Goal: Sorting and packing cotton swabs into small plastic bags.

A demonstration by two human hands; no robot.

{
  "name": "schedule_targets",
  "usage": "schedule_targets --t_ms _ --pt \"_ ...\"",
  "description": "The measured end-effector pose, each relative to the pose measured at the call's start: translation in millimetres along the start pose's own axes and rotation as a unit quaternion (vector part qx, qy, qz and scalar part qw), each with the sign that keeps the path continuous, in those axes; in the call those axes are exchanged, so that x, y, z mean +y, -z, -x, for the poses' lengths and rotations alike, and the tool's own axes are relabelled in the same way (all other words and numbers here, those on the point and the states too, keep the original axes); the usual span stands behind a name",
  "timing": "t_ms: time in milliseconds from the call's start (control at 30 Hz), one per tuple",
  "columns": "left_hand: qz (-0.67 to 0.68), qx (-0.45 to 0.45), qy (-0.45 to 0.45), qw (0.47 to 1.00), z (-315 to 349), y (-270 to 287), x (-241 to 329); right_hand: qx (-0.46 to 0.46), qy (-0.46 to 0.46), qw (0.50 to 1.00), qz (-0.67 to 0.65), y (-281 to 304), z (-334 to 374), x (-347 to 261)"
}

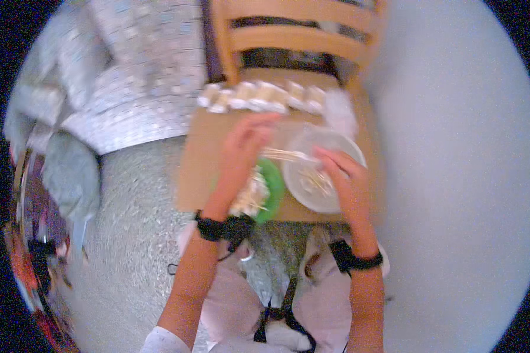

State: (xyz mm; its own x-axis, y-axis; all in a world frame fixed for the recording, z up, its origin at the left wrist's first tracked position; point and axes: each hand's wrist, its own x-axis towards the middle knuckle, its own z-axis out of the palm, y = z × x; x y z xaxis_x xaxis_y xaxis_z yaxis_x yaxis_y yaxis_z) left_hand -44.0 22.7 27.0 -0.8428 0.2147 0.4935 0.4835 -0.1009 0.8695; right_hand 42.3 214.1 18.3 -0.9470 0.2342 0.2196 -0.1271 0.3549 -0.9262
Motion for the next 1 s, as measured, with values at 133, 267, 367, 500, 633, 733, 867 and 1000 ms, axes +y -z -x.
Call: schedule_targets --t_ms 133,267,367,500,633,733,867,1000 --pt "0.088 0.087 0.016 0.992 6.7 -24.2 -7.6 0.098 -0.026 0.990 0.100 44.2 1.9 -15.9" --pt "0.080 -0.065 -0.026 0.994 49.2 -64.6 -17.0 -0.025 0.026 0.974 0.223 107.1 -17.3 -35.5" --pt "0.143 -0.271 -0.043 0.951 81.6 -97.4 -0.6 -0.050 0.057 0.970 0.231 124.4 -30.1 -62.0" --pt "0.138 -0.422 -0.123 0.888 114.4 -144.8 17.4 -0.008 0.050 0.998 0.048 122.6 -59.3 -73.8" --pt "0.351 -0.475 -0.137 0.795 141.4 -157.0 34.6 0.143 0.044 0.962 -0.228 127.0 -42.5 -101.7" --pt "0.409 -0.487 -0.020 0.772 152.4 -139.7 41.7 -0.131 0.131 0.856 -0.483 126.6 -61.6 -98.3" --pt "0.320 -0.468 -0.001 0.824 167.4 -133.4 23.8 -0.217 0.061 0.769 -0.599 66.2 -49.5 -154.1" --pt "0.271 -0.544 -0.056 0.792 156.5 -122.8 35.7 -0.136 0.044 0.777 -0.613 89.6 -21.5 -185.3"
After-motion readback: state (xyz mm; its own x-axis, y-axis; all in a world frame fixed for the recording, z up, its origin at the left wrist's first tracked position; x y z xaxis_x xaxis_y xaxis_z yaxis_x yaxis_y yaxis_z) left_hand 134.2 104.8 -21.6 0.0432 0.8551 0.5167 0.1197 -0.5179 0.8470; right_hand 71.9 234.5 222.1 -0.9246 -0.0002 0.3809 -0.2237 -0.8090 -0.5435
